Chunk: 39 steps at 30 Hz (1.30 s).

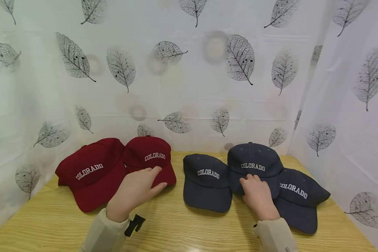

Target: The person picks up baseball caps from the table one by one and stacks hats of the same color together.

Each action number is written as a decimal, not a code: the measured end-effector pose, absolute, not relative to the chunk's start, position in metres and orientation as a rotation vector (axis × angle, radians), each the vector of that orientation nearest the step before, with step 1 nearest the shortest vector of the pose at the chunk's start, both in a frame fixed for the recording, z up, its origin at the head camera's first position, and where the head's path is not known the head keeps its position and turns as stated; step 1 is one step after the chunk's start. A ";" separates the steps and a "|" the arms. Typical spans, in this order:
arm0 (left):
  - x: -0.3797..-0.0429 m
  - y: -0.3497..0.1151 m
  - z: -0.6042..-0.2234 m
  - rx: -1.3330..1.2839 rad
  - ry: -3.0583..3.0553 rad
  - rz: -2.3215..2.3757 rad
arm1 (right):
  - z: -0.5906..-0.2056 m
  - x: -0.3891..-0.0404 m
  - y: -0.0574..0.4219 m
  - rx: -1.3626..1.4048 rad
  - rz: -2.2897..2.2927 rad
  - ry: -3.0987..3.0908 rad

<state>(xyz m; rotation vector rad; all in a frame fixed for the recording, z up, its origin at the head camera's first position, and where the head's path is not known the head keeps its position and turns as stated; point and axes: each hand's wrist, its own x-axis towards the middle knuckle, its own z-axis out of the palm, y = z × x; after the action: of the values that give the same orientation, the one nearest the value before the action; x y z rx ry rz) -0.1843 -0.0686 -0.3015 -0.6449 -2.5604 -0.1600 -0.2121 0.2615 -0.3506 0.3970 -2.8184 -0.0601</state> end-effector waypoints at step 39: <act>-0.184 -0.066 -0.302 -0.673 -2.558 -0.191 | -0.341 -0.217 0.264 0.437 0.064 -2.174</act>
<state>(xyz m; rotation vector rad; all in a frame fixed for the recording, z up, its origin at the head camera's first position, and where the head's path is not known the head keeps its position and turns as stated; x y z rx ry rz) -0.1843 -0.0656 -0.3017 -0.6727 -2.5582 -0.1913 -0.2168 0.2644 -0.3415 0.4365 -2.1742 0.0645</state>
